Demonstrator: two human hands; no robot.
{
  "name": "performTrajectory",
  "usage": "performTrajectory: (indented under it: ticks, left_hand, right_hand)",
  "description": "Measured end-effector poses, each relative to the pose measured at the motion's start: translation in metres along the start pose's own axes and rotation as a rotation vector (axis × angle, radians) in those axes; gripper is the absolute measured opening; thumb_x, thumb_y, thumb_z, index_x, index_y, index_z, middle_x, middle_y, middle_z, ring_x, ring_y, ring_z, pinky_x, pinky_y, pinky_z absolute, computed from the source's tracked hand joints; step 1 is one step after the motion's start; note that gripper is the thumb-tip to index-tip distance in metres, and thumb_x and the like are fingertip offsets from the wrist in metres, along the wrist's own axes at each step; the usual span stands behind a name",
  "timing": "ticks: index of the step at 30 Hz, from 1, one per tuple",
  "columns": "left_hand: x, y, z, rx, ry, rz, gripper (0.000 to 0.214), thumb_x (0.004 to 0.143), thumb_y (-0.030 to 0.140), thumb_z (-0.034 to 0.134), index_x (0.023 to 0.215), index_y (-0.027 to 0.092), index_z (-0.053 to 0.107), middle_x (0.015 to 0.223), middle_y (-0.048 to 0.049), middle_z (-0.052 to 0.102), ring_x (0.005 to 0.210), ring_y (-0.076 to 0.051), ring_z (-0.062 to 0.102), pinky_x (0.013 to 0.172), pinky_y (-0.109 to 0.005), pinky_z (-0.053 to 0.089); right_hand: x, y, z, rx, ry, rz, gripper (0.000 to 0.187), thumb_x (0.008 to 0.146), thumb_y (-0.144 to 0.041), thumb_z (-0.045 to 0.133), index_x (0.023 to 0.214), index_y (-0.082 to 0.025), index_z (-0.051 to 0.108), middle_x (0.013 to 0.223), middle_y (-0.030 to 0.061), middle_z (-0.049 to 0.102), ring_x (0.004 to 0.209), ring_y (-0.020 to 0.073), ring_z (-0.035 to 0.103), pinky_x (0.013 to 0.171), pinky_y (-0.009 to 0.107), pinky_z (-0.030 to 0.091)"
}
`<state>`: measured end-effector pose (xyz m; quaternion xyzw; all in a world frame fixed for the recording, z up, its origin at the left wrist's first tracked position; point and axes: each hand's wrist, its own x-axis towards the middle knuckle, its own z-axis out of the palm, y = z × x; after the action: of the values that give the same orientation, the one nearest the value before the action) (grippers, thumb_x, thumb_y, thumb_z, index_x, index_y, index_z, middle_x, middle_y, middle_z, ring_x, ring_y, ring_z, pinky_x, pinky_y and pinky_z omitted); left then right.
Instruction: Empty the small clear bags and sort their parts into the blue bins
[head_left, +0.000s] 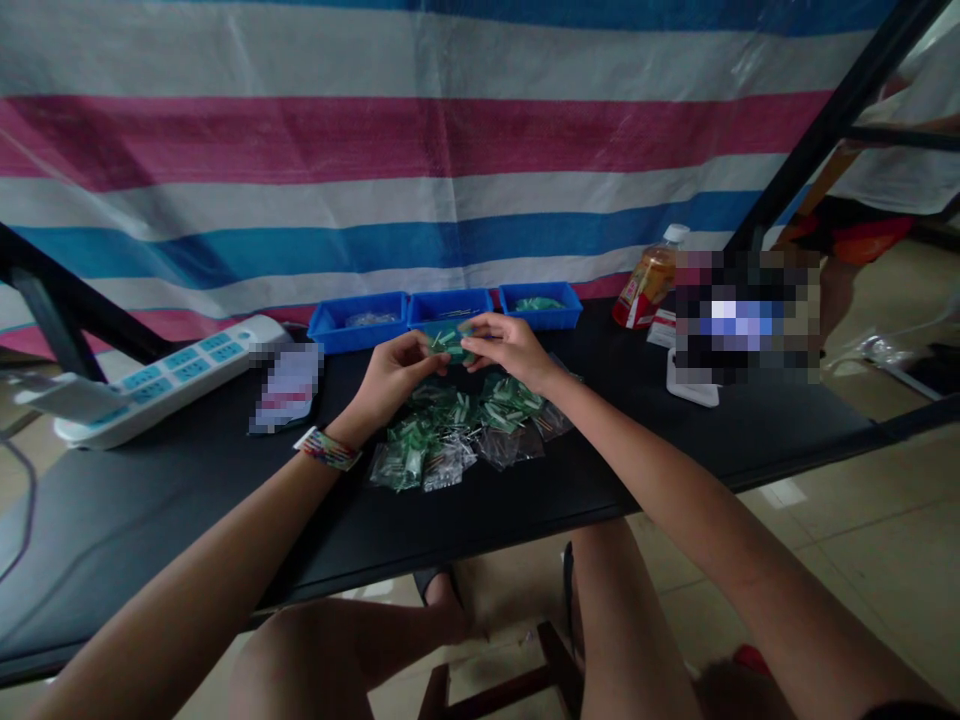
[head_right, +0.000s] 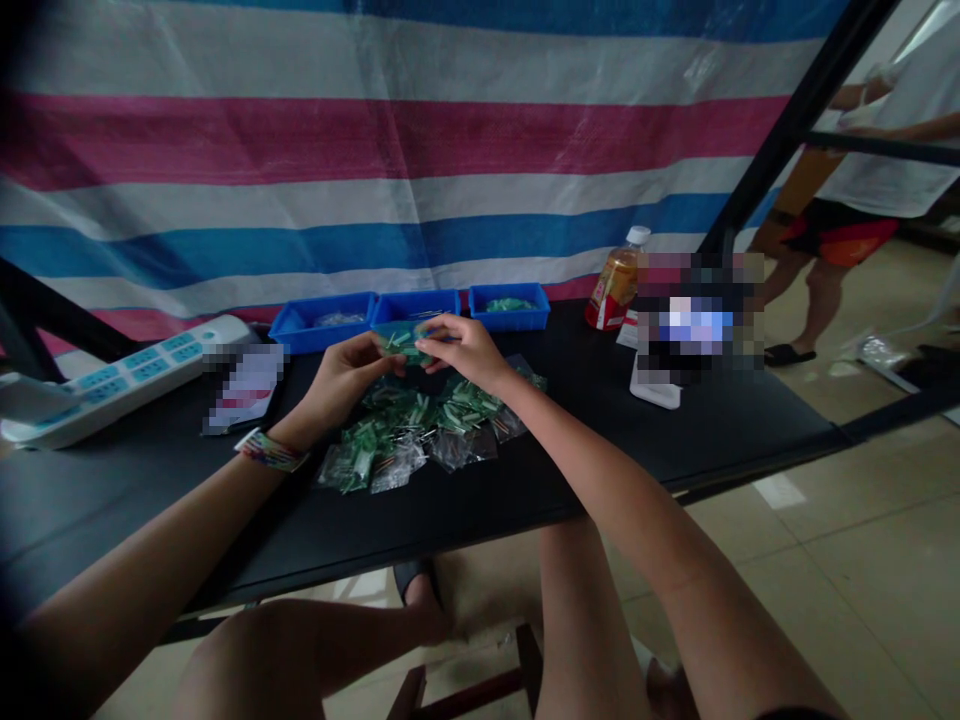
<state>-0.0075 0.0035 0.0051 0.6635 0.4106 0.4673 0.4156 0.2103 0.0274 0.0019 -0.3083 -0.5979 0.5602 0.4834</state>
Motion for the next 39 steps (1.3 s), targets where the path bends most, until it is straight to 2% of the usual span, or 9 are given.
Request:
performTrajectory:
  ticks: [4, 10, 15, 19, 23, 28, 32, 36, 39]
  left_hand:
    - [-0.001, 0.006, 0.001, 0.023, -0.001, 0.007, 0.044, 0.079, 0.055, 0.089, 0.074, 0.02, 0.063, 0.071, -0.0018, 0.07, 0.067, -0.016, 0.062, 0.065, -0.029, 0.046]
    - [-0.004, 0.009, 0.003, 0.128, 0.034, 0.003, 0.054, 0.09, 0.061, 0.075, 0.057, 0.021, 0.06, 0.054, -0.0015, 0.059, 0.052, -0.014, 0.051, 0.054, -0.029, 0.04]
    - [-0.001, 0.006, -0.001, -0.048, 0.017, -0.071, 0.063, 0.098, 0.072, 0.054, 0.067, 0.019, 0.071, 0.064, -0.0099, 0.072, 0.06, -0.021, 0.067, 0.062, -0.033, 0.053]
    - [0.0, 0.006, 0.0, -0.104, 0.026, -0.092, 0.047, 0.09, 0.064, 0.071, 0.079, 0.018, 0.074, 0.075, -0.0087, 0.076, 0.066, -0.022, 0.07, 0.062, -0.033, 0.054]
    - [-0.002, 0.01, 0.002, -0.086, 0.036, -0.056, 0.038, 0.079, 0.052, 0.086, 0.09, 0.017, 0.076, 0.086, -0.0061, 0.078, 0.069, -0.021, 0.073, 0.061, -0.03, 0.053]
    - [-0.004, 0.011, 0.002, -0.074, 0.045, -0.032, 0.042, 0.085, 0.054, 0.083, 0.103, 0.016, 0.077, 0.097, -0.0085, 0.081, 0.073, -0.021, 0.078, 0.063, -0.029, 0.055]
    - [-0.004, 0.011, 0.003, -0.079, 0.008, -0.036, 0.049, 0.084, 0.058, 0.084, 0.109, 0.017, 0.076, 0.102, -0.0097, 0.082, 0.075, -0.022, 0.08, 0.067, -0.031, 0.059]
    - [-0.004, 0.008, 0.004, -0.054, -0.033, -0.018, 0.052, 0.084, 0.06, 0.084, 0.112, 0.018, 0.073, 0.092, -0.0071, 0.081, 0.075, -0.023, 0.079, 0.068, -0.032, 0.06]
    - [-0.004, 0.003, 0.003, 0.025, 0.007, 0.017, 0.05, 0.086, 0.057, 0.081, 0.116, 0.018, 0.071, 0.088, -0.0053, 0.079, 0.074, -0.022, 0.076, 0.067, -0.031, 0.058]
  right_hand:
    - [-0.001, -0.002, 0.003, -0.007, -0.014, -0.001, 0.046, 0.069, -0.05, 0.095, 0.091, -0.021, 0.067, 0.083, 0.0, 0.07, 0.071, 0.018, 0.074, 0.069, 0.037, 0.069]
    - [-0.004, 0.002, 0.006, -0.084, 0.07, -0.124, 0.038, 0.08, -0.051, 0.087, 0.092, -0.024, 0.065, 0.081, -0.0006, 0.067, 0.074, 0.0191, 0.073, 0.074, 0.038, 0.068]
    - [-0.009, -0.002, 0.005, -0.309, 0.093, -0.324, 0.014, 0.092, -0.038, 0.077, 0.096, -0.025, 0.074, 0.099, 0.0048, 0.07, 0.092, 0.0224, 0.072, 0.087, 0.042, 0.065]
    - [-0.013, -0.005, 0.005, -0.443, 0.046, -0.463, 0.009, 0.093, -0.026, 0.071, 0.093, -0.026, 0.08, 0.112, 0.0083, 0.07, 0.109, 0.0253, 0.07, 0.094, 0.044, 0.063]
    - [-0.012, -0.001, 0.006, -0.375, 0.084, -0.376, 0.012, 0.092, -0.026, 0.07, 0.097, -0.026, 0.081, 0.121, 0.0092, 0.069, 0.115, 0.0262, 0.07, 0.096, 0.044, 0.065]
    - [-0.006, 0.0, 0.004, -0.003, 0.118, -0.107, 0.044, 0.086, -0.038, 0.079, 0.128, -0.029, 0.069, 0.11, 0.0043, 0.072, 0.085, 0.0204, 0.075, 0.081, 0.042, 0.07]
    - [-0.008, -0.003, 0.006, 0.086, 0.034, 0.07, 0.049, 0.078, -0.047, 0.088, 0.116, -0.024, 0.067, 0.094, 0.0019, 0.072, 0.08, 0.0204, 0.076, 0.074, 0.038, 0.07]
    - [-0.008, 0.003, 0.011, 0.027, 0.008, 0.056, 0.044, 0.074, -0.05, 0.09, 0.101, -0.023, 0.068, 0.094, 0.0025, 0.073, 0.075, 0.0177, 0.075, 0.068, 0.033, 0.068]
    - [-0.002, 0.004, 0.0, -0.094, 0.12, -0.05, 0.045, 0.08, -0.059, 0.084, 0.102, -0.023, 0.066, 0.094, 0.0024, 0.071, 0.074, 0.0181, 0.074, 0.063, 0.032, 0.066]
